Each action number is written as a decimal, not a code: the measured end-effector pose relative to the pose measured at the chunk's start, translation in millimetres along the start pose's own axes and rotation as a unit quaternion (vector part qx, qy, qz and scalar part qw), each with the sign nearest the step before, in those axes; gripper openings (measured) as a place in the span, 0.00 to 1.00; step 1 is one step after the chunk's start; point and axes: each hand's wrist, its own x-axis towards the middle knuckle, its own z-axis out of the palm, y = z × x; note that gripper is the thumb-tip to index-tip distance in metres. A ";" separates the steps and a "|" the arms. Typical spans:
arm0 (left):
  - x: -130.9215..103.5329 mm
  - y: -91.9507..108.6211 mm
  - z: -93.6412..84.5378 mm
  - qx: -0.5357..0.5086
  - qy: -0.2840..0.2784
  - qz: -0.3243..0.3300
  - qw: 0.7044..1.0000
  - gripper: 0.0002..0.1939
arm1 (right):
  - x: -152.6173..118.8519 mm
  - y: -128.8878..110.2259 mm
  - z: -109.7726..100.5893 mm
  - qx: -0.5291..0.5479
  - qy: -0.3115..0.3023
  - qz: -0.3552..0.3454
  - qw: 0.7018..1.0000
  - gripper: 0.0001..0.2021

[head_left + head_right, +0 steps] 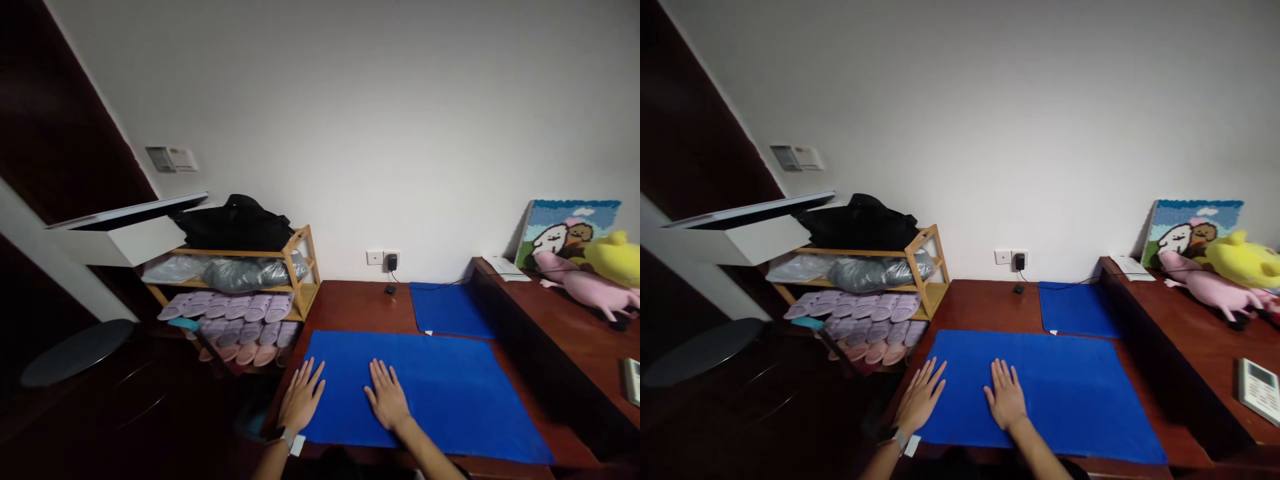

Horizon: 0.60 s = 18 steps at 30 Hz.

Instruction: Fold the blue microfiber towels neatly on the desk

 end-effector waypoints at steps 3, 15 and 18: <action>0.7 -1.4 0.5 0.005 0.001 0.001 1.000 0.28 | -36.8 83.2 -14.9 -0.035 0.037 0.070 0.996 0.35; 11.3 5.8 -2.6 0.037 0.030 -0.004 0.999 0.28 | -160.4 353.4 -85.9 -0.009 0.158 0.235 0.959 0.37; 18.2 59.8 -10.6 0.002 0.069 0.017 0.997 0.25 | -123.3 363.5 -107.5 0.037 0.206 0.224 0.952 0.38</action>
